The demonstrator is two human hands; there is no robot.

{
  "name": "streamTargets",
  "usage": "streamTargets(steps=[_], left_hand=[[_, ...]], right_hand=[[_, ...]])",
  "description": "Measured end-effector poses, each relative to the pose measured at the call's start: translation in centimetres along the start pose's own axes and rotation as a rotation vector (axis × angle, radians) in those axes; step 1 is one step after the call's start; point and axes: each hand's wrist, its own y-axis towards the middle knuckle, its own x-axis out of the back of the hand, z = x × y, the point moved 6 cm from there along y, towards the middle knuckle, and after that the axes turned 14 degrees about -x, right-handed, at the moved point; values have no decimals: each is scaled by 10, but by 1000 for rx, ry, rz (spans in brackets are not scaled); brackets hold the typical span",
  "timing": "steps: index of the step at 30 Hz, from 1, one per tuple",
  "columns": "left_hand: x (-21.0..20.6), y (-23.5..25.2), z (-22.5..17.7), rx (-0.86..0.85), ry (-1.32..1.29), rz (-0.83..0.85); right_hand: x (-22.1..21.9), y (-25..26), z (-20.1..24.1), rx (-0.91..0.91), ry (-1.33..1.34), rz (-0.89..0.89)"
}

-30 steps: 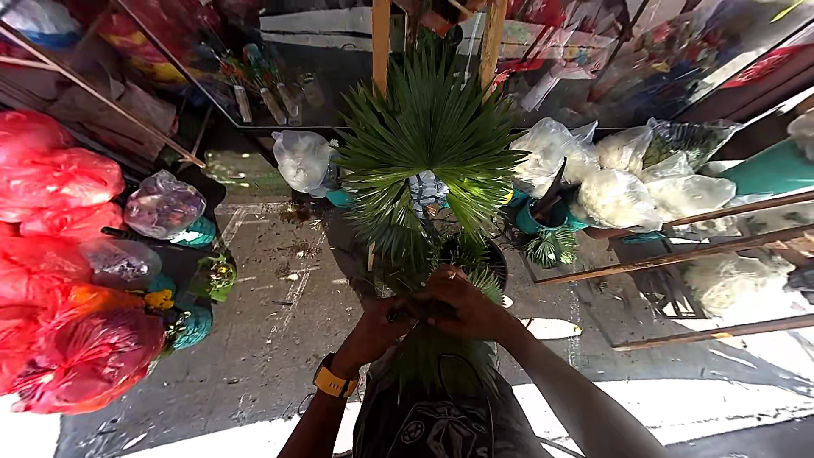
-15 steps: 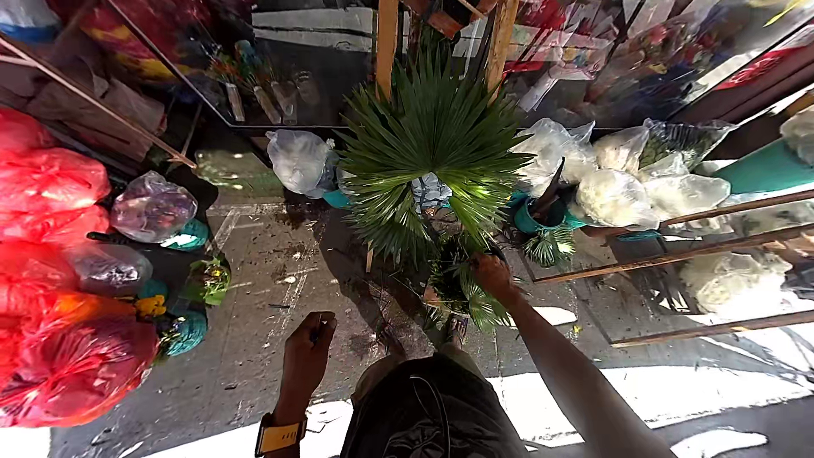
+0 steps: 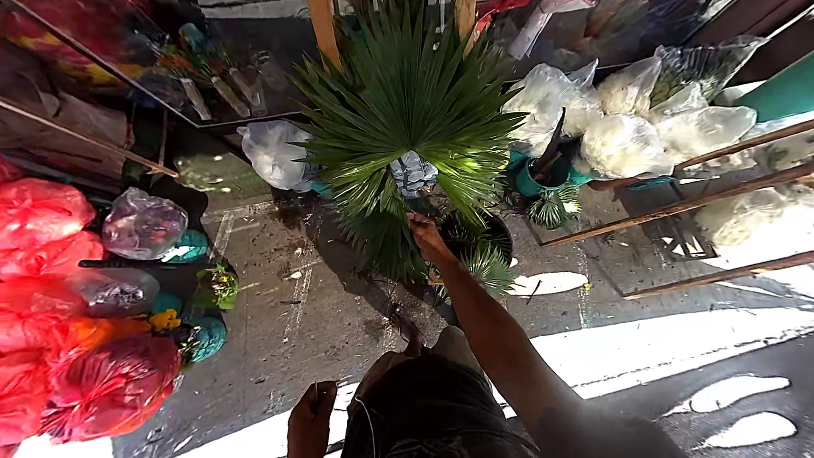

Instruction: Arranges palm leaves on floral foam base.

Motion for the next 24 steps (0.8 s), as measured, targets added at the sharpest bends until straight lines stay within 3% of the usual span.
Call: streamTargets(steps=[9, 14, 24], left_hand=[[1, 7, 0, 25, 9, 7], [-1, 7, 7, 33, 21, 25], [0, 17, 8, 86, 39, 40]], right_hand=[[-7, -7, 44, 38, 30, -90], [-8, -8, 18, 82, -2, -11], [-10, 19, 33, 171, 119, -64]])
